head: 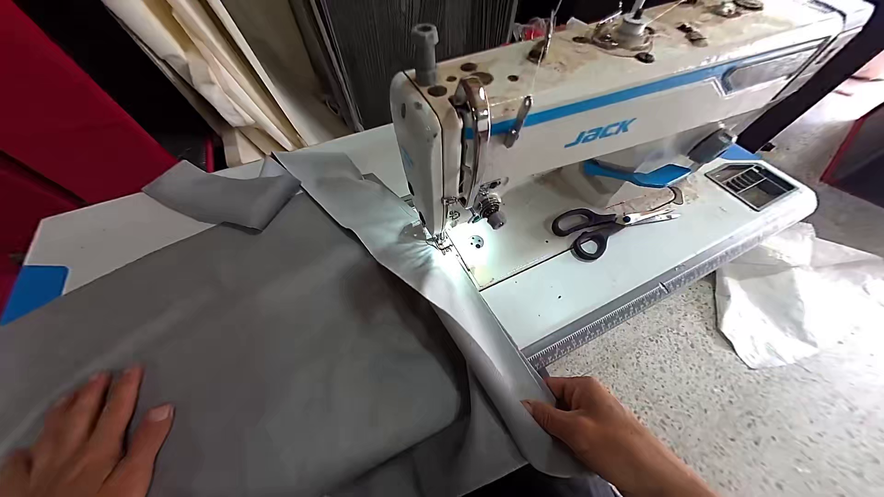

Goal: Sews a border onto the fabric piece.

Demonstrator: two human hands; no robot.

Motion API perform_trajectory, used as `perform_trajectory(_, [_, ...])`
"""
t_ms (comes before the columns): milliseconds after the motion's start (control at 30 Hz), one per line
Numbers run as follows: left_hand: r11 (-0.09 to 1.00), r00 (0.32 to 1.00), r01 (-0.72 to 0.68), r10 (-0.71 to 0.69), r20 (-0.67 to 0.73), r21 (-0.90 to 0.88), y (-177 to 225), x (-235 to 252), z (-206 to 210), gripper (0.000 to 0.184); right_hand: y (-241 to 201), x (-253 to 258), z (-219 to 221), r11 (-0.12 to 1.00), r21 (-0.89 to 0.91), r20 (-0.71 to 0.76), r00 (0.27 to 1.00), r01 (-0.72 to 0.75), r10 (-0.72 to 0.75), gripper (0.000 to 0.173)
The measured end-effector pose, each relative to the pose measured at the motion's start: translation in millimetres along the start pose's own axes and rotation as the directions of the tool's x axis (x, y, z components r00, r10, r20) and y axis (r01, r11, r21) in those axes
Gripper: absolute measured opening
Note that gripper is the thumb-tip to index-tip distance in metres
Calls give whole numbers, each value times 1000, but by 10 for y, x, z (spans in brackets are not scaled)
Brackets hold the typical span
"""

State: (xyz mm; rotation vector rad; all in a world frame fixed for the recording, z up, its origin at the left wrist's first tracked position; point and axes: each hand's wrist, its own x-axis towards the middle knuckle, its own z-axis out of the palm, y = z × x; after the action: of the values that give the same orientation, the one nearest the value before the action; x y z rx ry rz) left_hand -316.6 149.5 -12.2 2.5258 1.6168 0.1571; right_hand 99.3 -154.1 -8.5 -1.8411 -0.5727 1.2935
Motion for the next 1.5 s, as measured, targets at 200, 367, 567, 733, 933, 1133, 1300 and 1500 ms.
perform_trajectory(200, [980,978,-196,199,-69,39,-680,808,156,88,-20,-193,71,992,128,77,997,-2,-8,17])
perform_trajectory(367, [961,963,-266,268,-21,69,-803,1324,71,90,297,-226,200,990,144,91,996,-8,-5,21])
perform_trajectory(567, [960,982,-176,155,113,219,-384,1680,-199,63,744,-577,289,993,-109,79,996,44,-36,44])
perform_trajectory(733, [939,931,-318,336,-147,130,986,975,-354,53,1206,-918,259,982,-160,-10,994,103,-106,63])
perform_trajectory(933, [773,754,-633,604,-259,-41,2054,-169,64,49,1327,-1255,337,913,-332,-142,944,237,-297,54])
perform_trajectory(1133, [474,937,-47,327,126,-879,2551,-1218,480,58,1285,-1546,708,472,-628,-5,603,619,-798,18])
perform_trajectory(1300, [421,964,189,92,249,-887,2856,-1245,828,22,1257,-1308,837,431,-583,373,698,688,-611,22])
perform_trajectory(1500, [880,981,-196,174,-91,-432,2492,-1374,767,42,1083,-35,220,859,-241,-276,816,453,-508,58])
